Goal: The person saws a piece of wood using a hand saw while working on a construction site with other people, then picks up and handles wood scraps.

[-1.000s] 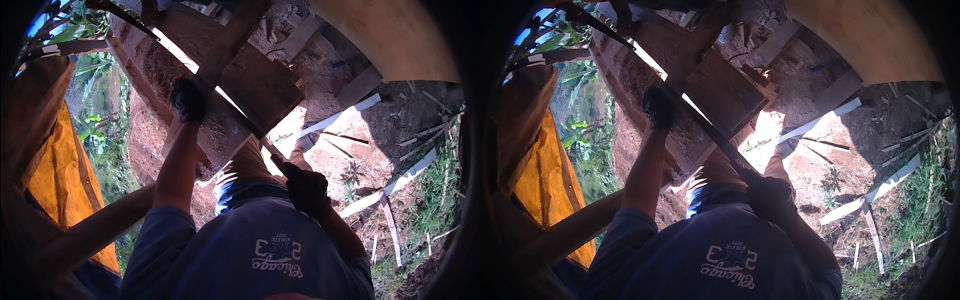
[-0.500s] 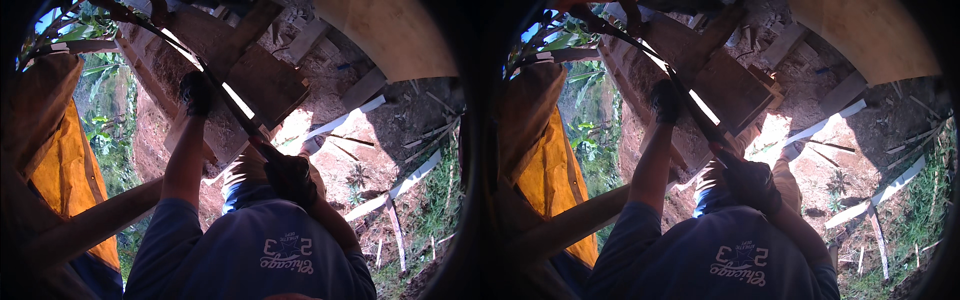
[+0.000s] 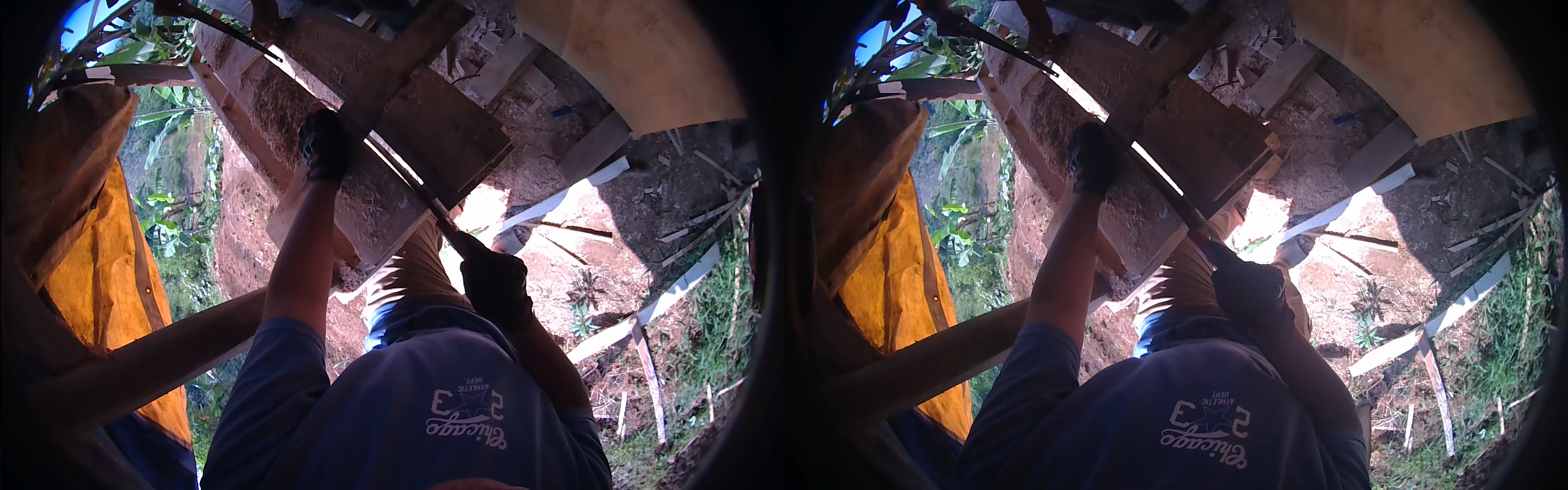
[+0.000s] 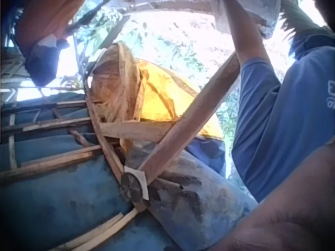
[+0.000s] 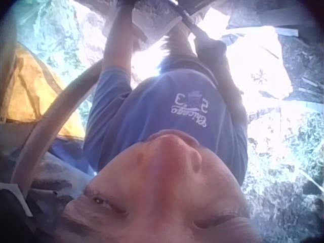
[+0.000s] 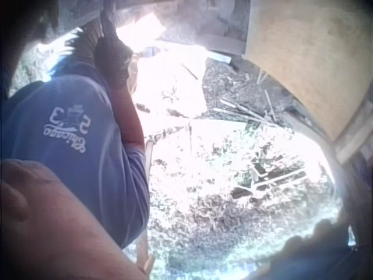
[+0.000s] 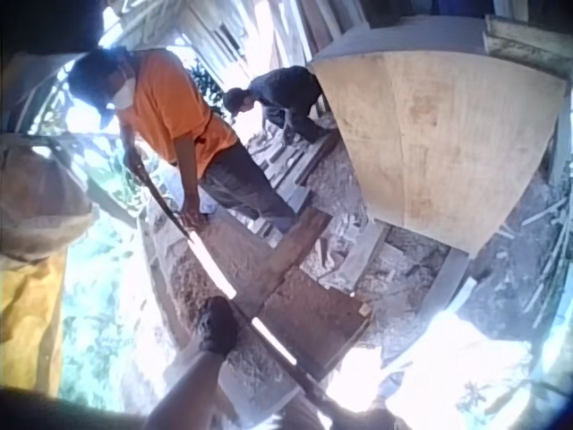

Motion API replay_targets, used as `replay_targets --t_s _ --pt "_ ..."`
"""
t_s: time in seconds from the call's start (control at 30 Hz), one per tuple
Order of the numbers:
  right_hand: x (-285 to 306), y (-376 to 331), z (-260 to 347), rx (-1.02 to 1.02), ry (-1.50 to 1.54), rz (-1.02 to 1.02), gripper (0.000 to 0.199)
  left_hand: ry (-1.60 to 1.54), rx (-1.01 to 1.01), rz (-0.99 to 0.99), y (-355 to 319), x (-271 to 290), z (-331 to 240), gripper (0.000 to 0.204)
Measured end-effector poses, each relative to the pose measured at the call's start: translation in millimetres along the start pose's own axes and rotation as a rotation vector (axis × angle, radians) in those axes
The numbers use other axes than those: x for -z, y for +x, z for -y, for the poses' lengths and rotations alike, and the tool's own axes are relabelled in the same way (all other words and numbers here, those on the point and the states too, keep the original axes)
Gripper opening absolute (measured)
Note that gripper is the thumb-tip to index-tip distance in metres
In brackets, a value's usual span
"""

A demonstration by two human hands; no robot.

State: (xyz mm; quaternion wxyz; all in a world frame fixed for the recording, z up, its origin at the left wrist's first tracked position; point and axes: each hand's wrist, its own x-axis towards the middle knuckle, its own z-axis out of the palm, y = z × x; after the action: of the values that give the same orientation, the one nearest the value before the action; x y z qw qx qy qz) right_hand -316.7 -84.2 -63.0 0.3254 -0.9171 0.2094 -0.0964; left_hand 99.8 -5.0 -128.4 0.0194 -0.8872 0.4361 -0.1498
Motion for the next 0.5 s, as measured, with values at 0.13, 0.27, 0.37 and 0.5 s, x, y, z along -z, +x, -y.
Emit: replay_targets --t_s 0.13,0.27,0.37,0.5 --pt "5.4 -4.8 0.1 0.014 0.229 -0.058 0.069 -0.072 0.1 0.129 6.1 13.6 -11.2 0.018" --pt "-41.0 53.8 2.9 0.071 0.44 -0.182 0.069 -0.078 0.105 0.085 1.4 23.5 -17.8 0.018" --pt "-34.2 38.6 -3.1 0.017 0.325 -0.082 0.069 -0.03 0.107 0.064 0.5 18.6 -12.8 0.016" --pt "0.5 -10.9 -10.2 -0.059 0.041 0.089 0.07 -0.075 0.097 0.109 7.1 20.7 -18.5 0.017"
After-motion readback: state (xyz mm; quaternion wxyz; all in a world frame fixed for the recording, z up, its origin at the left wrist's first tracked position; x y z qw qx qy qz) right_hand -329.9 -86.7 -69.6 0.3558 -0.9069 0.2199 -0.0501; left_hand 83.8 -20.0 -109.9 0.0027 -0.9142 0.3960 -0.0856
